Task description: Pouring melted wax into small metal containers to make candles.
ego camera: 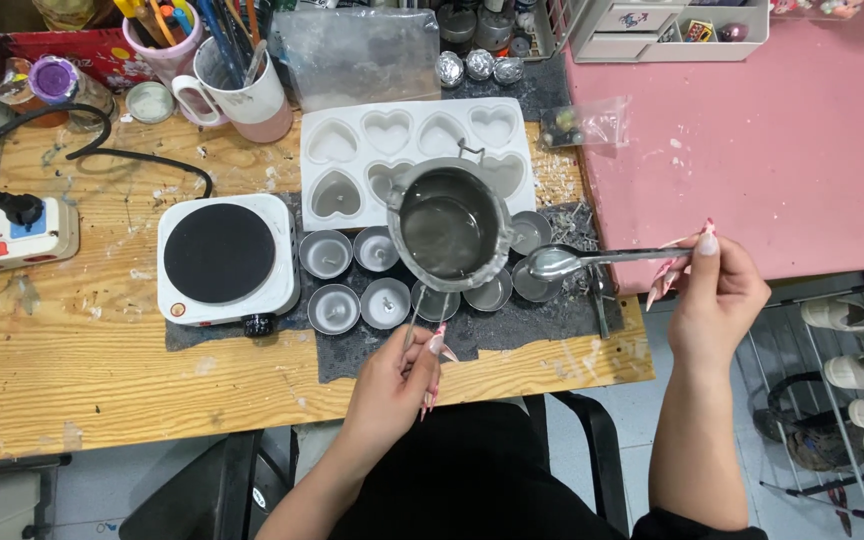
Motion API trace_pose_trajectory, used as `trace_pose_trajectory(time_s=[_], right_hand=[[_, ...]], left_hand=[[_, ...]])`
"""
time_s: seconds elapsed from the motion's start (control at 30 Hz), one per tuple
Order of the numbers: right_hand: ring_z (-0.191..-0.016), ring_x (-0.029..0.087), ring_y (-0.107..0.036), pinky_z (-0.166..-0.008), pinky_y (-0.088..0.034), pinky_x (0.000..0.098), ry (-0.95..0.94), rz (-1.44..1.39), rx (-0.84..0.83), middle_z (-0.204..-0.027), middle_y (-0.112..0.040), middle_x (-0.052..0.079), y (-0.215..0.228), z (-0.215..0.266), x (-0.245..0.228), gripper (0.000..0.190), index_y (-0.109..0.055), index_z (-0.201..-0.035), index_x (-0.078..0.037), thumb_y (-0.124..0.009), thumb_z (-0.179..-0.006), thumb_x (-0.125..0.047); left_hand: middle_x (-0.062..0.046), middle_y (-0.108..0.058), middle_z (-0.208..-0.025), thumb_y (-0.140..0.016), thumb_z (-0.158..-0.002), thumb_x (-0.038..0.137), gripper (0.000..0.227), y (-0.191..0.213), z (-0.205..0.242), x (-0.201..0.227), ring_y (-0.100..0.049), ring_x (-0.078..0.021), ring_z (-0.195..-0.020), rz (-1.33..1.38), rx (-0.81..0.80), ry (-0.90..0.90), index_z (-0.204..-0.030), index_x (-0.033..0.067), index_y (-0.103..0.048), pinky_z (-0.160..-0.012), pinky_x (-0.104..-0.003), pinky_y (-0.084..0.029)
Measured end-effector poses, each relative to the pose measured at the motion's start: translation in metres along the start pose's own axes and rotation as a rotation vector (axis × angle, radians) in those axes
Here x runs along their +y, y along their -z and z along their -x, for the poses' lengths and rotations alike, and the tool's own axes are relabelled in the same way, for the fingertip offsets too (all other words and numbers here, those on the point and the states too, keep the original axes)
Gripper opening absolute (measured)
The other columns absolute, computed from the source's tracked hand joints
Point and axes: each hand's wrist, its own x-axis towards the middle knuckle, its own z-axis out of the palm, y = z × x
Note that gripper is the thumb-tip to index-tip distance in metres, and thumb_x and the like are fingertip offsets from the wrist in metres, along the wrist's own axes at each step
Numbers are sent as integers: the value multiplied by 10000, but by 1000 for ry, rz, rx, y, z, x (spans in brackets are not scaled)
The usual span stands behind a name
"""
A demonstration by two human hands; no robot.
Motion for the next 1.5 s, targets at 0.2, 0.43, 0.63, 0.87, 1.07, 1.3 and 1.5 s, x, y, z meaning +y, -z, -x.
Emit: trace_pose_trajectory(time_s=[0.2,0.43,0.63,0.87,1.07,1.3,1.5], right_hand=[[-709,105,-608,-626,-505,254,46,151,3,-846,-637,51,9,6,16,248,-637,-1096,38,-568,-1191,-181],[-645,106,-582,-570,-505,268,-53,-63,24,-813,-615,46,2,-4,16,227,-653,-1081,14,-578,-1172,-180],[-683,117,-591,-592,-525,277,-82,-287,0,-876,-648,75,-25,-29,3,233,-670,-1092,21,-572,-1192,-165],[-714,119,-656,-578,-559,263,190,12,-217,-917,-683,98,-96,-46,-18,182,-675,-1145,31,-553,-1160,-103],[-712,104,-669,-554,-551,241,317,186,-350,-940,-705,106,-131,-63,-21,162,-688,-1124,54,-582,-1111,-68],[-620,90,-624,-516,-539,248,-153,-55,-338,-812,-680,52,-144,-81,10,241,-696,-1053,40,-563,-1100,-156],[-638,95,-620,-543,-542,244,-276,-144,-312,-828,-668,42,-143,-93,27,260,-701,-1063,28,-566,-1101,-191]], left_hand=[[8,-567,-631,-555,-1036,161,160,5,-2,-1,-506,-47,-504,44,35,6,-1014,11,-607,-455,-227,-427],[7,-537,-611,-549,-1042,164,169,6,-9,2,-477,-49,-482,107,56,35,-1005,11,-610,-419,-230,-399],[9,-542,-615,-549,-1036,162,159,3,-22,0,-479,-49,-482,101,67,11,-1019,14,-604,-416,-229,-392],[6,-561,-629,-556,-1043,161,161,-1,-40,14,-506,-47,-515,56,67,-69,-1020,13,-614,-450,-231,-408],[3,-574,-634,-555,-1046,161,164,-2,-59,24,-527,-47,-540,2,81,-113,-1012,12,-614,-474,-231,-421],[8,-581,-648,-554,-1042,151,157,1,-72,18,-528,-37,-559,0,95,-129,-1022,8,-616,-483,-225,-420],[6,-577,-650,-562,-1051,149,162,9,-75,15,-514,-41,-562,42,103,-133,-1008,-2,-605,-496,-222,-411]])
